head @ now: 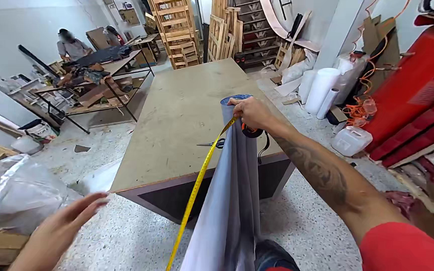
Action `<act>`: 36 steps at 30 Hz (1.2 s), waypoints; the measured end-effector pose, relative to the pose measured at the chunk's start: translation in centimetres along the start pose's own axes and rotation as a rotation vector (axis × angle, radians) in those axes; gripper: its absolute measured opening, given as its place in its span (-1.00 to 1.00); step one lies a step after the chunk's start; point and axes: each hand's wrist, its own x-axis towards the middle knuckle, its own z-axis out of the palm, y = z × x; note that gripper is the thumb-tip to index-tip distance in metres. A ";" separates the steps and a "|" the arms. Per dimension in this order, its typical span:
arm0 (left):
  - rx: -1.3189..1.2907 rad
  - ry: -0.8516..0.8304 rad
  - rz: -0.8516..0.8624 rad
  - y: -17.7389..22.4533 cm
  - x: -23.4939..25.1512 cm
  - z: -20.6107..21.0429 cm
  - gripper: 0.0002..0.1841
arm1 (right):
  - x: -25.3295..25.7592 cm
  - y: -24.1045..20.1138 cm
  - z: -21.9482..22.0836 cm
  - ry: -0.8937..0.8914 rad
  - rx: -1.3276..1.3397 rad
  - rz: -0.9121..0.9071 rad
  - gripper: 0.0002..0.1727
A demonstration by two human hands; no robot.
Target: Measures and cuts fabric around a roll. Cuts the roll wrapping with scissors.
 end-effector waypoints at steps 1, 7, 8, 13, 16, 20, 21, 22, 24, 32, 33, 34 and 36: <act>0.031 0.024 0.005 2.3 4.2 3.2 -0.53 | 0.0 0.0 -0.1 -0.015 -0.006 0.009 -0.78; -0.101 -0.214 0.105 15.0 19.6 21.3 -0.63 | 0.7 -0.2 -0.5 -0.075 -0.042 0.027 -0.78; -0.097 -0.264 0.129 16.6 21.0 23.4 -0.66 | 0.8 -0.3 -0.5 -0.088 -0.039 0.032 -0.78; -0.447 -0.363 0.087 19.6 24.3 28.5 -0.85 | 0.9 0.0 -0.5 -0.061 0.043 -0.008 -0.80; -0.531 -0.238 0.086 19.4 24.2 30.1 -0.88 | 0.4 0.5 -0.5 -0.073 0.050 -0.067 -0.78; -0.221 0.056 0.099 20.3 24.0 30.0 -0.85 | -1.0 0.9 -1.7 -0.052 0.156 -0.139 -0.89; -0.151 0.108 0.098 20.0 24.2 29.6 -0.85 | -0.8 0.8 -1.5 -0.067 0.135 -0.132 -0.88; -0.100 0.144 0.107 20.0 24.3 29.1 -0.85 | -0.3 0.6 -1.1 -0.069 0.114 -0.122 -0.86; -0.105 0.164 0.124 20.4 23.6 28.4 -0.78 | 0.4 0.2 -0.5 -0.073 0.111 -0.097 -0.83; -0.304 -0.063 0.022 22.0 22.2 28.5 -0.66 | 1.0 -1.5 -0.6 -0.093 0.076 -0.043 -0.83; -0.349 -0.075 0.022 21.9 22.6 28.8 -0.67 | 1.0 -1.5 -0.6 -0.093 0.064 -0.044 -0.84; -0.407 -0.083 0.033 21.7 22.9 29.0 -0.67 | 1.1 -1.5 -0.6 -0.099 0.046 -0.047 -0.83; -0.496 -0.097 0.074 21.6 23.4 29.3 -0.67 | 1.3 -1.3 -0.6 -0.130 0.004 -0.049 -0.81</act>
